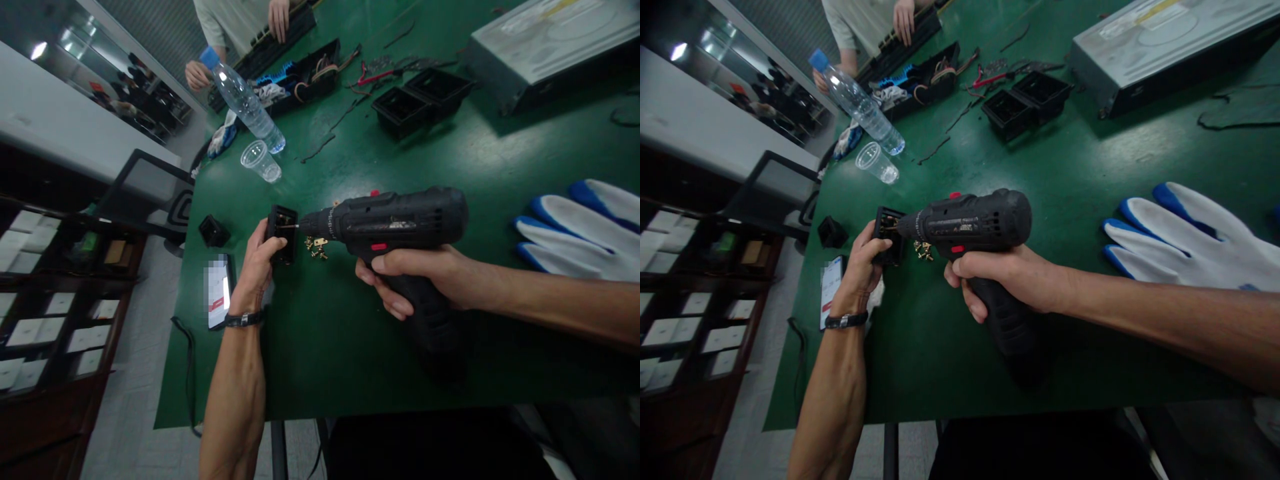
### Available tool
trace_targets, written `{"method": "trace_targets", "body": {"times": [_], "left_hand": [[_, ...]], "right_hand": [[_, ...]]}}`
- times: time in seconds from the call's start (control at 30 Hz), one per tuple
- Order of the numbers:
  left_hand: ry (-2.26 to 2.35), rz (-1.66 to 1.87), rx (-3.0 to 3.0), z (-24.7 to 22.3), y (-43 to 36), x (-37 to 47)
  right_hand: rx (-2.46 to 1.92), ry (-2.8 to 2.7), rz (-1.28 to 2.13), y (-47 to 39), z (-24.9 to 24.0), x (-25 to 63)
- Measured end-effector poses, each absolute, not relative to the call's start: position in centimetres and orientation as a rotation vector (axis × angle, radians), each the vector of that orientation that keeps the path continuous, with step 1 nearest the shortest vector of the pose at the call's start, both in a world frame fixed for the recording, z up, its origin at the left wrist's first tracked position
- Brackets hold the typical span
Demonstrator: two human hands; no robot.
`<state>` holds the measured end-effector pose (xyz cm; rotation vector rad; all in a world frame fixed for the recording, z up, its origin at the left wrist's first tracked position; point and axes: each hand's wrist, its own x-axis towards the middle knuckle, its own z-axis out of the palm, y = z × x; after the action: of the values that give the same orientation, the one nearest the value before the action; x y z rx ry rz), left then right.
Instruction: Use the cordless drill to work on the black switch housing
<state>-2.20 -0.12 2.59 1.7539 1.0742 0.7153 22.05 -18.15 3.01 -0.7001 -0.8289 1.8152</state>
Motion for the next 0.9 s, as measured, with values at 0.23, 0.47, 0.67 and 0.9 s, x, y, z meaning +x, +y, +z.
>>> {"method": "trace_targets", "body": {"times": [0.23,0.47,0.67,0.9], "left_hand": [[1.067,0.694,1.737,2.59,-0.16,-2.21],[1.06,0.715,1.737,2.62,-0.21,-2.11],[1.065,0.702,1.734,2.65,-0.15,-2.15],[1.065,0.716,1.743,2.52,-0.07,-2.17]], "right_hand": [[-0.708,-0.858,1.827,-18.15,3.06,22.13],[-0.701,-0.846,1.821,-18.22,3.05,22.1],[-0.706,-0.819,1.83,-18.21,3.13,22.07],[-0.685,-0.811,1.818,-18.17,2.91,22.02]]}}
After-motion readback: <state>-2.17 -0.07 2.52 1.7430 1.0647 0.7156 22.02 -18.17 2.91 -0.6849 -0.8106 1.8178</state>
